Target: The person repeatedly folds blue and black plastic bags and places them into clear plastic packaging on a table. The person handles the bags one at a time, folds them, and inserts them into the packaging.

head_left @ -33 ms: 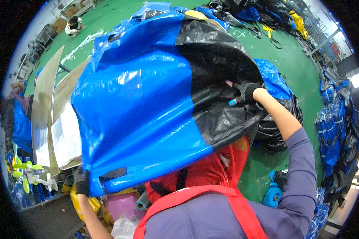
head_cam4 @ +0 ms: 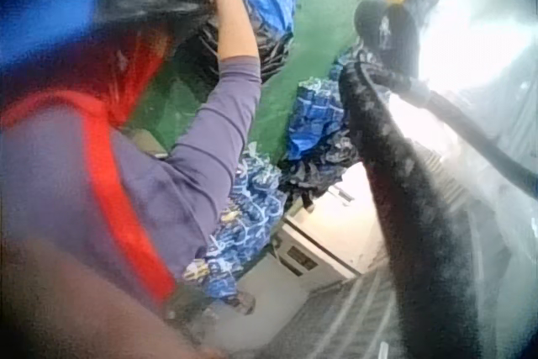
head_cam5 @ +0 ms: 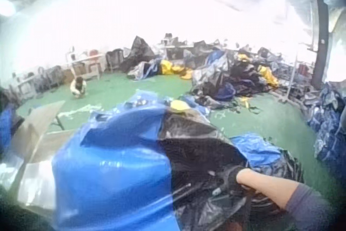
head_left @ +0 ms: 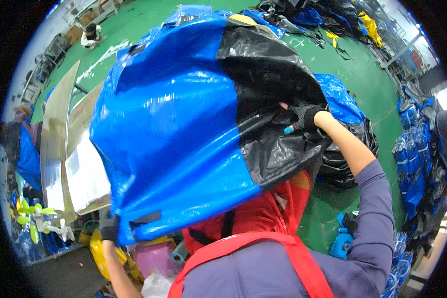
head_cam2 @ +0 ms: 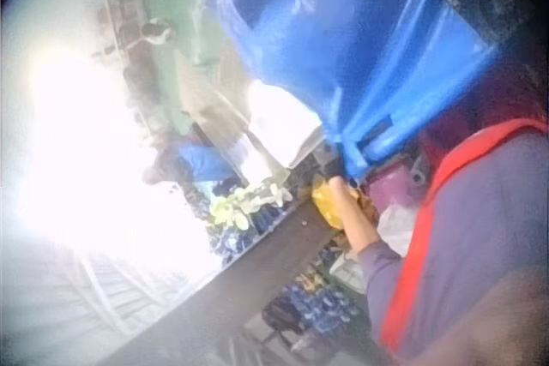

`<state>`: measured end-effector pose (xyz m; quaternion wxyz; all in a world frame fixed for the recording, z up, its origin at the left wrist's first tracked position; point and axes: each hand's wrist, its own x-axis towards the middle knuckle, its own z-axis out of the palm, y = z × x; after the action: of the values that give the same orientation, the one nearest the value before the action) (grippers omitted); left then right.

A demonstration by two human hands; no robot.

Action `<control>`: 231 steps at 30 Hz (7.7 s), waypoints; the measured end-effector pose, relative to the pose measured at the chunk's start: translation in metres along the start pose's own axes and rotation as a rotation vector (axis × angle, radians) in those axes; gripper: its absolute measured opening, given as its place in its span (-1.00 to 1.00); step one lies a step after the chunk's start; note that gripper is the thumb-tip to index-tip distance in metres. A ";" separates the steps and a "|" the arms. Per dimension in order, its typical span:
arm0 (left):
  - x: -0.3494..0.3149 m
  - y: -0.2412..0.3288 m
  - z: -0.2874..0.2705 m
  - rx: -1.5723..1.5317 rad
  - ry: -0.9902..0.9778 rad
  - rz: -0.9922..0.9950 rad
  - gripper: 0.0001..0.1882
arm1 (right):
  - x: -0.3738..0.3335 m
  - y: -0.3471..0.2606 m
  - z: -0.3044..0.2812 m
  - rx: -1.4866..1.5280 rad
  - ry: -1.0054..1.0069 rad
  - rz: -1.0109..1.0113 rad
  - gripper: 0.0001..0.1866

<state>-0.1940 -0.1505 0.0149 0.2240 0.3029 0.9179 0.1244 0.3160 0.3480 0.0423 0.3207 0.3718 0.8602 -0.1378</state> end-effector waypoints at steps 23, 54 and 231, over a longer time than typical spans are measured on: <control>0.146 0.328 0.077 -0.252 0.104 1.106 -0.51 | 0.173 0.024 -0.030 0.307 0.744 -0.112 -0.26; 0.187 0.538 0.220 0.254 0.134 1.633 -0.26 | 0.156 0.094 -0.157 -0.173 1.332 0.297 -0.62; 0.133 0.486 0.197 0.481 -0.155 1.677 -0.43 | -0.068 -0.064 0.076 -0.007 0.793 0.003 -0.28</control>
<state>0.0500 0.3307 -0.0240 0.0505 0.9248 0.3760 0.0305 0.3393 0.2303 0.0291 -0.0350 0.3965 0.9171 0.0202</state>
